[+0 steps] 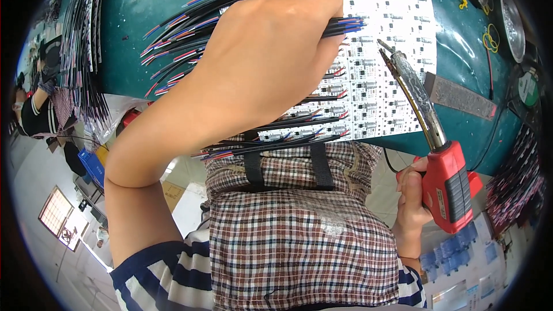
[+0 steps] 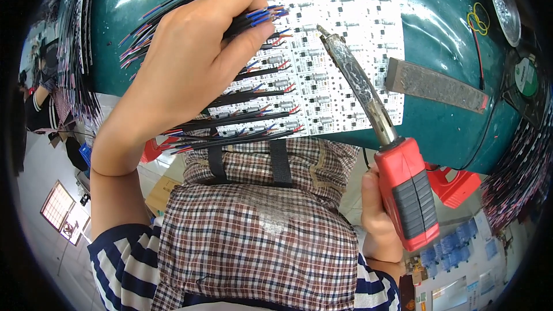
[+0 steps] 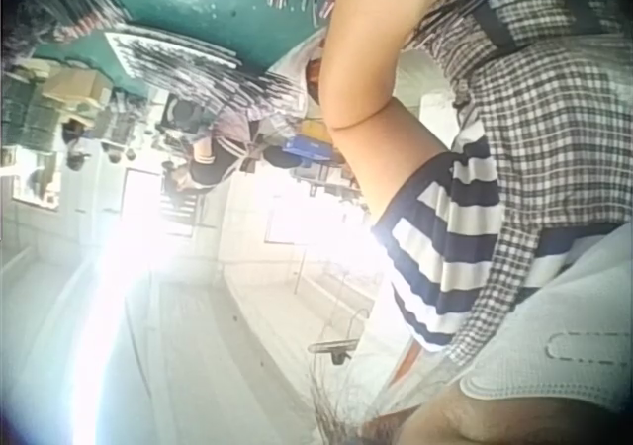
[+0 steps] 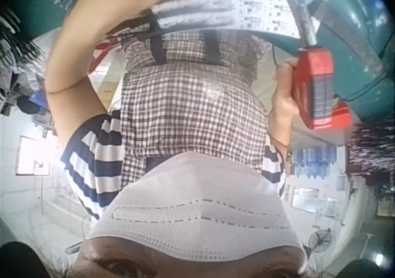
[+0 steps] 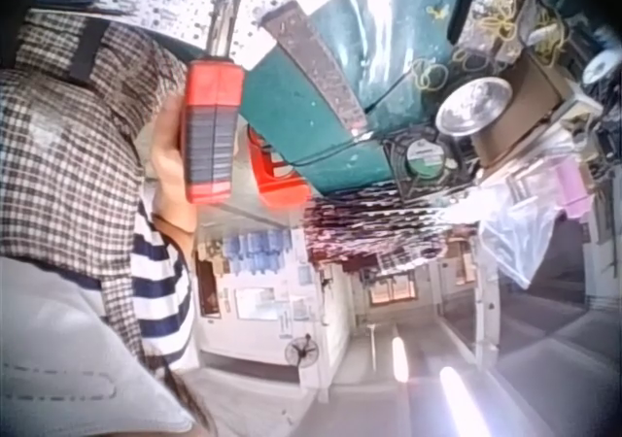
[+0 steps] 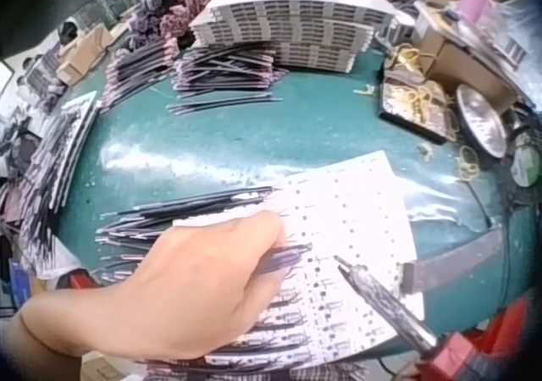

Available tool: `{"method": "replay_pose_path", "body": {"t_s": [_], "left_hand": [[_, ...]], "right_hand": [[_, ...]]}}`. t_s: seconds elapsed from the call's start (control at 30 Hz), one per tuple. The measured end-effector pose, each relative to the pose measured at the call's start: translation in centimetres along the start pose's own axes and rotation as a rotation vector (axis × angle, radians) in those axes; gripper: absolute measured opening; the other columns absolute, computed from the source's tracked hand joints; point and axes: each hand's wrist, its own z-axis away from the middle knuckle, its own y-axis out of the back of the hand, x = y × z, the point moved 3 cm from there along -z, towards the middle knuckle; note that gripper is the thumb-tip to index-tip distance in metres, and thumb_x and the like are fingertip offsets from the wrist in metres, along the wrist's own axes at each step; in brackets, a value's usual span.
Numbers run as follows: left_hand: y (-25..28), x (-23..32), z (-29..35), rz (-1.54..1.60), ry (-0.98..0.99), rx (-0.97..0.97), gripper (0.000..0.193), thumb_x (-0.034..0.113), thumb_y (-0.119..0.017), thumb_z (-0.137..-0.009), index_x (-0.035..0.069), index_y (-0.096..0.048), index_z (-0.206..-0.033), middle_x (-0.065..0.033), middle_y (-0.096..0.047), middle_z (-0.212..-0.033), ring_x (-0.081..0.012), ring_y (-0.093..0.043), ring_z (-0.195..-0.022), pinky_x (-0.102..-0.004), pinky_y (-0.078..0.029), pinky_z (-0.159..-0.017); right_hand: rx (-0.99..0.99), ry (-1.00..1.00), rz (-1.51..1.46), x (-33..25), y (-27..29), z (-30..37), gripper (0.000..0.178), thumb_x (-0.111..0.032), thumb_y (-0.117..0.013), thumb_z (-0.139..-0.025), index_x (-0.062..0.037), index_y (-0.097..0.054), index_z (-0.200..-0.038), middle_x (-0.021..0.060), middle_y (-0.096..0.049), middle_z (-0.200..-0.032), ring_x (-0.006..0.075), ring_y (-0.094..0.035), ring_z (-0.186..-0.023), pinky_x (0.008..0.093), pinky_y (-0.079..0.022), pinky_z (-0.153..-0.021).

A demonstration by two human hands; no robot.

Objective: The person takes bundles of wires and exposes their ends using a handheld heating tool, setting them down on the table and repeating the process on additional wire bundles.

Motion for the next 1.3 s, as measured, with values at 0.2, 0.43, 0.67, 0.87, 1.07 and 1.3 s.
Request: {"method": "replay_pose_path", "body": {"t_s": [0.2,0.43,0.67,0.87,1.07,1.3], "left_hand": [[1.7,1.1,0.0,-0.05,-0.054,0.04,0.017,0.012,-0.075,-0.084,0.002,-0.067,-0.095,-0.0126,-0.066,-0.08,-0.0268,-0.062,-0.065,-0.0335,-0.047,-0.061],[-0.4,1.1,1.6,0.076,0.12,-0.042,0.015,0.013,-0.077,-0.081,0.004,-0.066,-0.087,-0.0093,-0.064,-0.073,-0.0229,-0.056,-0.056,-0.0299,-0.045,-0.054],[-1.8,1.0,1.8,-0.031,0.065,0.035,0.019,0.02,-0.077,-0.081,0.005,-0.067,-0.085,-0.0078,-0.062,-0.069,-0.0251,-0.059,-0.057,-0.0319,-0.045,-0.052],[-2.3,0.8,2.1,-0.037,0.066,0.07,0.018,0.018,-0.078,-0.079,0.006,-0.065,-0.081,-0.0075,-0.062,-0.068,-0.0236,-0.059,-0.055,-0.0323,-0.045,-0.052],[-2.5,1.1,2.2,-0.04,0.002,0.106,0.026,0.013,-0.079,-0.067,0.006,-0.057,-0.08,-0.009,-0.06,-0.071,-0.0292,-0.063,-0.065,-0.0394,-0.05,-0.057],[-2.3,1.2,2.2,-0.051,-0.027,0.094,0.028,0.016,-0.08,-0.066,0.006,-0.058,-0.08,-0.0082,-0.061,-0.073,-0.028,-0.065,-0.068,-0.0389,-0.05,-0.058]], "right_hand": [[0.058,-0.01,-0.038,0.3,0.3,0.9,0.012,-0.003,-0.06,-0.093,0.0013,-0.054,-0.103,0.0018,-0.049,-0.066,0.0082,-0.041,-0.049,0.0245,-0.037,-0.049],[-0.105,0.039,0.199,-0.2,1.3,1.7,0.022,-0.002,-0.061,-0.093,0.001,-0.056,-0.114,0.0027,-0.053,-0.073,0.0095,-0.046,-0.056,0.0257,-0.041,-0.055],[-0.048,-0.117,0.155,0.7,0.5,2.2,0.034,-0.01,-0.078,-0.075,-0.0003,-0.068,-0.106,0.0184,-0.068,-0.098,0.0358,-0.069,-0.085,0.0398,-0.056,-0.076],[-0.079,-0.096,0.147,0.8,0.0,1.5,0.032,-0.006,-0.077,-0.073,0.0002,-0.069,-0.103,0.018,-0.069,-0.095,0.0346,-0.07,-0.081,0.0385,-0.056,-0.072],[-0.074,-0.105,0.106,0.7,-0.2,1.2,0.032,-0.005,-0.078,-0.073,0.0002,-0.069,-0.103,0.0174,-0.069,-0.095,0.0334,-0.07,-0.08,0.0376,-0.055,-0.071],[-0.091,-0.077,0.132,0.5,0.1,1.0,0.032,-0.007,-0.078,-0.076,0.0002,-0.069,-0.105,0.0162,-0.069,-0.093,0.0321,-0.069,-0.079,0.0367,-0.055,-0.071]]}}
